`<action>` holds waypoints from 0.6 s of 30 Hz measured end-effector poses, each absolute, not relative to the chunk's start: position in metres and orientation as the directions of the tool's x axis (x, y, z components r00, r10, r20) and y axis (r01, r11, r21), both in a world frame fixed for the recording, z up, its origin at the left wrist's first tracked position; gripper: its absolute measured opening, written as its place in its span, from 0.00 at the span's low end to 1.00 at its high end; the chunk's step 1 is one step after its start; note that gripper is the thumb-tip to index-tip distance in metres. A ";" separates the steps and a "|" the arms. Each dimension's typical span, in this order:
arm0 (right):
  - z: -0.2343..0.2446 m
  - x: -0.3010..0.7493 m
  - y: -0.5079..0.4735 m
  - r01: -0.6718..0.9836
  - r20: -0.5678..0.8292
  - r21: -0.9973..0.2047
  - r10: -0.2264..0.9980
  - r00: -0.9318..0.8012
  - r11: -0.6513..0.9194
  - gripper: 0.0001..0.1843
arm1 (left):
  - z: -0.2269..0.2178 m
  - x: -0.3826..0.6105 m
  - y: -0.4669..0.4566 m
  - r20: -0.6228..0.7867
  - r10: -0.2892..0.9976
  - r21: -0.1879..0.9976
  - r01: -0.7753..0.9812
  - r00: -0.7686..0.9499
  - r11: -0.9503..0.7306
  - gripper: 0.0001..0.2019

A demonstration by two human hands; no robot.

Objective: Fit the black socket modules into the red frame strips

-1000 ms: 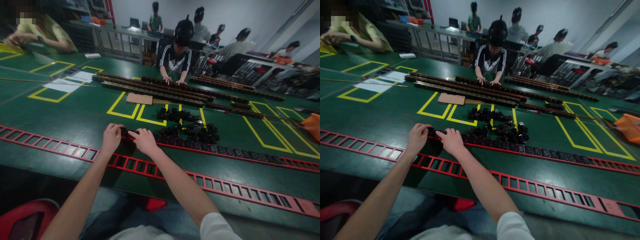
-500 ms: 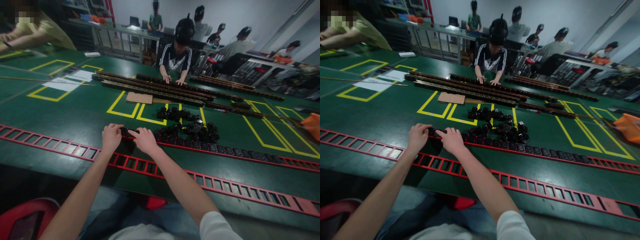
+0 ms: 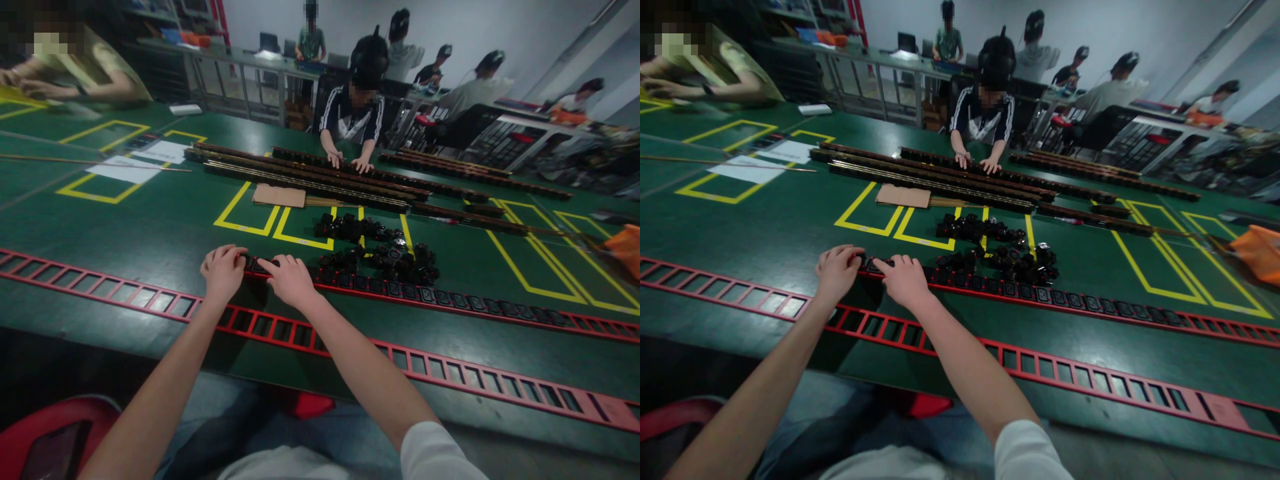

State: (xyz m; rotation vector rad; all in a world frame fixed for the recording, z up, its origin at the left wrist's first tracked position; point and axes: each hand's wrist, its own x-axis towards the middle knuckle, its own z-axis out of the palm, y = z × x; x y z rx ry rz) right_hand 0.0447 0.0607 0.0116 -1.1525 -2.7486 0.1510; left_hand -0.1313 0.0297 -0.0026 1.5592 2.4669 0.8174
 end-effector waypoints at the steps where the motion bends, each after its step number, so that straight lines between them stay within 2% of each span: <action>1: 0.012 0.045 0.061 0.699 0.104 -0.156 0.715 -0.691 0.698 0.29 | -0.003 -0.132 0.030 0.179 0.866 0.507 0.798 -0.467 0.325 0.15; 6: 0.012 0.044 0.061 0.700 0.133 -0.177 0.721 -0.680 0.692 0.32 | -0.006 -0.140 0.035 0.145 0.872 0.566 0.763 -0.467 0.314 0.15; 11: 0.017 0.045 0.059 0.699 0.133 -0.206 0.727 -0.673 0.685 0.32 | -0.011 -0.145 0.035 0.191 0.872 0.589 0.763 -0.450 0.265 0.14; 18: 0.017 0.046 0.059 0.697 0.118 -0.183 0.719 -0.685 0.693 0.26 | -0.013 -0.143 0.034 0.215 0.881 0.580 0.780 -0.422 0.232 0.14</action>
